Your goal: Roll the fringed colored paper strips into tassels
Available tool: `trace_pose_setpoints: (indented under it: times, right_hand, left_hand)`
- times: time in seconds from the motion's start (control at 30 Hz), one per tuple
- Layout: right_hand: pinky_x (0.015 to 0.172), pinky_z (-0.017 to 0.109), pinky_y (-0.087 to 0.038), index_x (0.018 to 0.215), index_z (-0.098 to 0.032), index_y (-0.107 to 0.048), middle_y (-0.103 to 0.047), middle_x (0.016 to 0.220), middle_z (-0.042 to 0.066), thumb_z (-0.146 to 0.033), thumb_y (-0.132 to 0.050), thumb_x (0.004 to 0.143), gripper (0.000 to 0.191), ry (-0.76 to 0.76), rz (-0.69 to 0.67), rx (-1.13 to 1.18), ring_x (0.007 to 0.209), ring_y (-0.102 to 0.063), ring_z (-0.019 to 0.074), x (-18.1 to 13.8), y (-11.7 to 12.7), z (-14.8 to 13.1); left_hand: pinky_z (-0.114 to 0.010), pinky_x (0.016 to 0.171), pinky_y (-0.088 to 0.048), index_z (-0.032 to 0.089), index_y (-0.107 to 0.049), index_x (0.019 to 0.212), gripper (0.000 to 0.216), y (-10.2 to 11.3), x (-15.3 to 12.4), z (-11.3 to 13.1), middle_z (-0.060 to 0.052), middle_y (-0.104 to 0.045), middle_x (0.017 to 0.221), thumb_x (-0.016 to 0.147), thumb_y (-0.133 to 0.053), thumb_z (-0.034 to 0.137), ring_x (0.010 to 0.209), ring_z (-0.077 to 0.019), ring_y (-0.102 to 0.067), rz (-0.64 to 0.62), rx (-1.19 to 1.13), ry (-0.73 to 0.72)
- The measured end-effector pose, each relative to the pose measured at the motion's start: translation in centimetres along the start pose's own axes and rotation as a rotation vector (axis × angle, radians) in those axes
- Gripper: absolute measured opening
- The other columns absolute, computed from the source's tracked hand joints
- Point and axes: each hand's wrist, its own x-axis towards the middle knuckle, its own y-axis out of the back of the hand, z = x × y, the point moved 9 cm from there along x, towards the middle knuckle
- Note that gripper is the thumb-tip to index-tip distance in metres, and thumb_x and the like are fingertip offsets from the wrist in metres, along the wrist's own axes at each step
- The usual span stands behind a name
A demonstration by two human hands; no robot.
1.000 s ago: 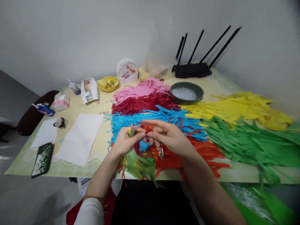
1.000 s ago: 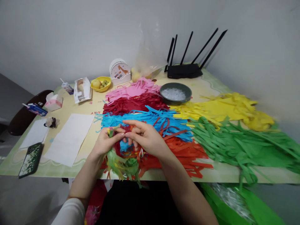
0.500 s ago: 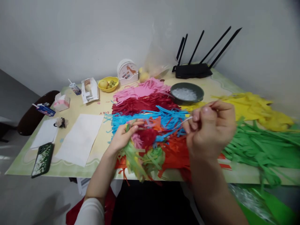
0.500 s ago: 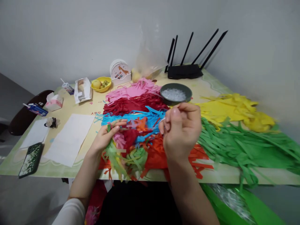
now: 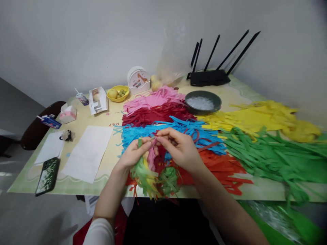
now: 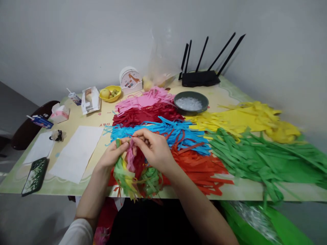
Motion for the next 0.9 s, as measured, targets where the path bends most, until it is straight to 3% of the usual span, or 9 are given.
trace_pose_setpoints:
  times: [0.13,0.27,0.43,0.73,0.9]
  right_hand:
    - [0.057,0.024,-0.047,0.088,-0.019,-0.068,-0.070,0.077,0.001,-0.027,-0.059,0.090,0.013,0.039,0.123,-0.017,0.061,-0.061,0.0129,-0.5,1.2,0.5]
    - [0.049,0.024,-0.042,0.090,-0.020,-0.069,-0.066,0.065,0.000,-0.027,-0.058,0.091,0.013,0.033,0.323,-0.184,0.048,-0.052,0.0112,-1.7,2.3,0.0]
    - [0.044,0.022,-0.035,0.083,-0.019,-0.066,-0.054,0.051,-0.005,-0.021,-0.056,0.091,0.013,0.136,0.226,-0.307,0.041,-0.045,0.0087,-2.3,0.6,-1.7]
    - [0.043,0.020,-0.032,0.080,-0.018,-0.062,-0.051,0.050,-0.006,-0.019,-0.055,0.091,0.013,0.122,0.215,-0.328,0.039,-0.042,0.0072,-2.3,0.7,-1.9]
    - [0.044,0.020,-0.032,0.081,-0.018,-0.063,-0.050,0.050,-0.006,-0.020,-0.055,0.092,0.014,0.128,0.204,-0.330,0.040,-0.042,0.0072,-2.4,0.6,-1.7]
  left_hand:
    - [-0.023,0.058,-0.043,0.013,-0.074,0.082,0.039,1.5,0.1,-1.3,-0.003,-0.068,0.069,0.069,-0.080,0.049,0.057,-0.0118,-0.057,0.135,-0.178,0.088]
    - [-0.022,0.059,-0.043,0.016,-0.076,0.090,0.034,2.9,-0.3,-0.7,-0.001,-0.069,0.072,0.071,-0.080,0.043,0.059,-0.0111,-0.058,0.324,-0.090,-0.009]
    - [-0.021,0.052,-0.040,0.017,-0.074,0.095,0.030,3.0,-0.9,0.6,0.003,-0.060,0.060,0.079,-0.073,0.042,0.048,-0.0081,-0.049,0.413,0.045,-0.092]
    - [-0.024,0.063,-0.044,0.019,-0.074,0.092,0.022,2.9,-1.4,2.2,0.001,-0.066,0.074,0.082,-0.070,0.038,0.061,-0.0124,-0.056,0.448,0.172,-0.187]
    - [-0.027,0.081,-0.045,0.019,-0.075,0.091,0.013,2.7,-1.8,3.4,-0.002,-0.071,0.086,0.085,-0.067,0.028,0.083,-0.0164,-0.062,0.476,0.354,-0.283]
